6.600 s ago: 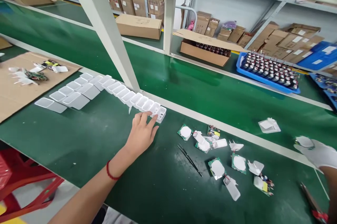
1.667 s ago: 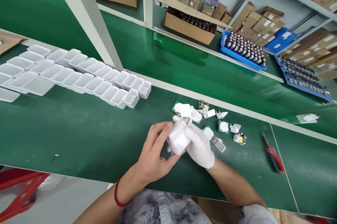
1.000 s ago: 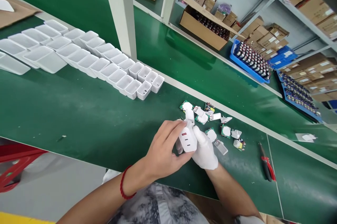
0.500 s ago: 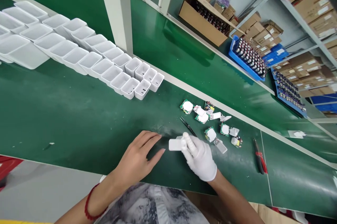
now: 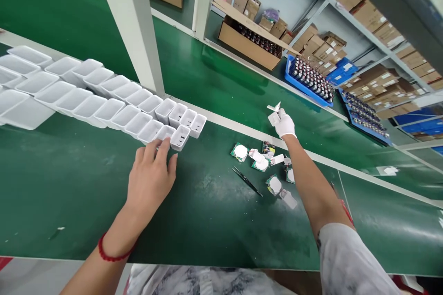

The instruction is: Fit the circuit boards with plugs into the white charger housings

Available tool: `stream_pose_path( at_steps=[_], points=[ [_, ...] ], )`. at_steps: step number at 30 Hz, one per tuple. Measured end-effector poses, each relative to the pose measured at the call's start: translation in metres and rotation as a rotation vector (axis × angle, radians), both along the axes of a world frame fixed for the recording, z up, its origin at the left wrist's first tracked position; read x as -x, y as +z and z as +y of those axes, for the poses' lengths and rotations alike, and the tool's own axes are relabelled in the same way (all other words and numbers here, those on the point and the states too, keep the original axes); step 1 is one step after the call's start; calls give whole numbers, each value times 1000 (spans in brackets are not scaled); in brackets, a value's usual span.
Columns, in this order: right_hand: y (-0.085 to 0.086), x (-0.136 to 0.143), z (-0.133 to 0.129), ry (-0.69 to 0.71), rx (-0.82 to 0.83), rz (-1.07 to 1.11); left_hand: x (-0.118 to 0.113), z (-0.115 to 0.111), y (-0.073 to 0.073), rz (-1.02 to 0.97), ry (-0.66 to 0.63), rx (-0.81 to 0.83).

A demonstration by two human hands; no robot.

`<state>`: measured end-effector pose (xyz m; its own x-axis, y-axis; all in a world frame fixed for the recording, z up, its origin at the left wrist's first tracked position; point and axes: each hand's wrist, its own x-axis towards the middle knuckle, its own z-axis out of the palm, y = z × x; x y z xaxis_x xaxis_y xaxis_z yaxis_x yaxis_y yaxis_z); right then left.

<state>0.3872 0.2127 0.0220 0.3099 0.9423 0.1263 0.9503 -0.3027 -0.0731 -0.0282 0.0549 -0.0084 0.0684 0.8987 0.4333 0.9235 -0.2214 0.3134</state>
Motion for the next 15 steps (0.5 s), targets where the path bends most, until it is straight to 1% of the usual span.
stream_pose_path(
  at_steps=[2, 5, 6, 7, 8, 9, 10, 11, 12, 15],
  points=[
    [2, 2, -4, -24, -6, -18, 2, 0, 0, -6, 6, -39],
    [15, 17, -29, -43, -65, -76, 1, -7, 4, -25, -32, -82],
    [20, 26, -42, 7, -63, -89, 0, -11, 5, -34, -59, -99],
    [24, 36, -57, 96, -37, -94, -2, -16, 7, -47, -97, -116],
    [26, 47, -72, 229, 18, -88, -4, -22, 8, -63, -141, -132],
    [26, 58, -86, 439, 111, -103, -6, -28, 9, -82, -184, -145],
    [24, 69, -99, 583, 166, -133, -8, -33, 10, -100, -218, -147],
    [21, 79, -109, 674, 213, -169, -9, -38, 10, -116, -235, -138],
    [16, 87, -118, 721, 247, -213, -9, -42, 9, -124, -229, -116],
    [5, 101, -128, 707, 292, -283, -9, -47, 2, -116, -174, 36]
  ],
)
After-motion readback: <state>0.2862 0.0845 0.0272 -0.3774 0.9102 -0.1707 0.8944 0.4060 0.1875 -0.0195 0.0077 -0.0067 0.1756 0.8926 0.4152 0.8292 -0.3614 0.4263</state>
